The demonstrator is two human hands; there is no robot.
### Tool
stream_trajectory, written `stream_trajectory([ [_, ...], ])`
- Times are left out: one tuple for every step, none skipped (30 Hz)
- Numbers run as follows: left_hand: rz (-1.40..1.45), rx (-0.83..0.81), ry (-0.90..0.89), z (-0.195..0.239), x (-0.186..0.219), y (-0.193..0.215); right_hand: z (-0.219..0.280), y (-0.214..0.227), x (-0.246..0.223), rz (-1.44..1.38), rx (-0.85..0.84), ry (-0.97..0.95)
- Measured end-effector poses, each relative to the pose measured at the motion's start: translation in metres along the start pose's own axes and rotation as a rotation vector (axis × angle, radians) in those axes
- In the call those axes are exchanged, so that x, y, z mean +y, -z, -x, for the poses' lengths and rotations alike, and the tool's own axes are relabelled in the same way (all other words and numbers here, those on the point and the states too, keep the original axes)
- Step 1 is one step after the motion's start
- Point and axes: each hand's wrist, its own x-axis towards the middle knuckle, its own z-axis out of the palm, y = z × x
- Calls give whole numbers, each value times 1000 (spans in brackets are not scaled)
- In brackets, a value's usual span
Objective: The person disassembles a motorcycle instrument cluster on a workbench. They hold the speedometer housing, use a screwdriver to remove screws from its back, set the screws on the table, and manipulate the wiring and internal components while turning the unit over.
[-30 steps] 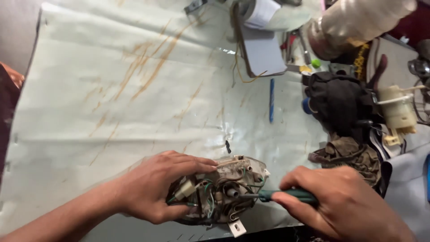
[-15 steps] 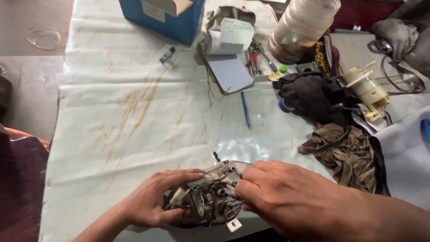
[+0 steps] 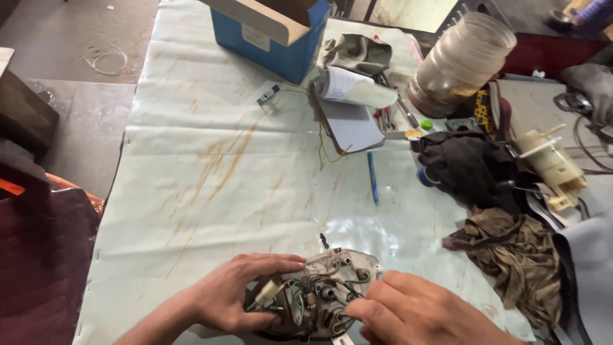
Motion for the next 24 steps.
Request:
stream_trajectory([
  [-2,5,7,1,1,1,4,-4,3,-5,0,7],
  [6,-3,-10,1,1,3,9,-9,6,8,10,-80],
  [14,-12,-27,0,2,4,14,-14,9,20,18,-168],
  [15,-14,-19,1,2,4,22,-20,14,12,19,-168],
  [20,-27,-11,1,2,3,30,-26,19,70,-27,-168],
  [17,-41,-6,1,2,6,35,-33,26,133,-65,-165],
  [10,-44,0,2,2,8,42,-43,30,129,-56,-163],
  [32,-59,16,1,2,10,50,-51,34,216,-286,-148],
  [54,-73,33,-1,2,12,58,-60,38,299,-516,-131],
  [53,-85,27,-2,-4,10,61,-64,39,299,-513,-144],
  [70,-87,28,-4,-10,8,65,-67,40,196,-337,-239],
  [91,-89,35,-3,-16,5,68,-71,39,87,-161,-328],
  [93,-100,34,-3,-24,1,81,-85,46,84,-159,-338],
  [78,-104,35,-3,-32,-1,93,-99,53,-228,-12,-453],
  [63,-108,35,-3,-40,-4,105,-113,60,-541,141,-559],
  [61,-114,35,-3,-44,-5,108,-117,63,-541,146,-562],
  [56,-124,50,-2,-47,-5,111,-120,66,-381,-96,-646],
  [55,-132,67,-2,-51,-7,115,-123,69,-214,-339,-724],
  [56,-136,67,-2,-53,-7,112,-123,67,-216,-338,-727],
  [56,-146,83,-2,-55,-7,110,-122,67,-151,-257,-692],
  [55,-155,99,-2,-57,-8,108,-122,65,-86,-177,-657],
  [57,-155,98,-4,-55,-7,102,-119,63,-85,-179,-657],
  [61,-170,131,-5,-54,-6,97,-117,59,14,-60,-601],
  [67,-183,166,-5,-52,-6,91,-114,57,111,56,-539],
])
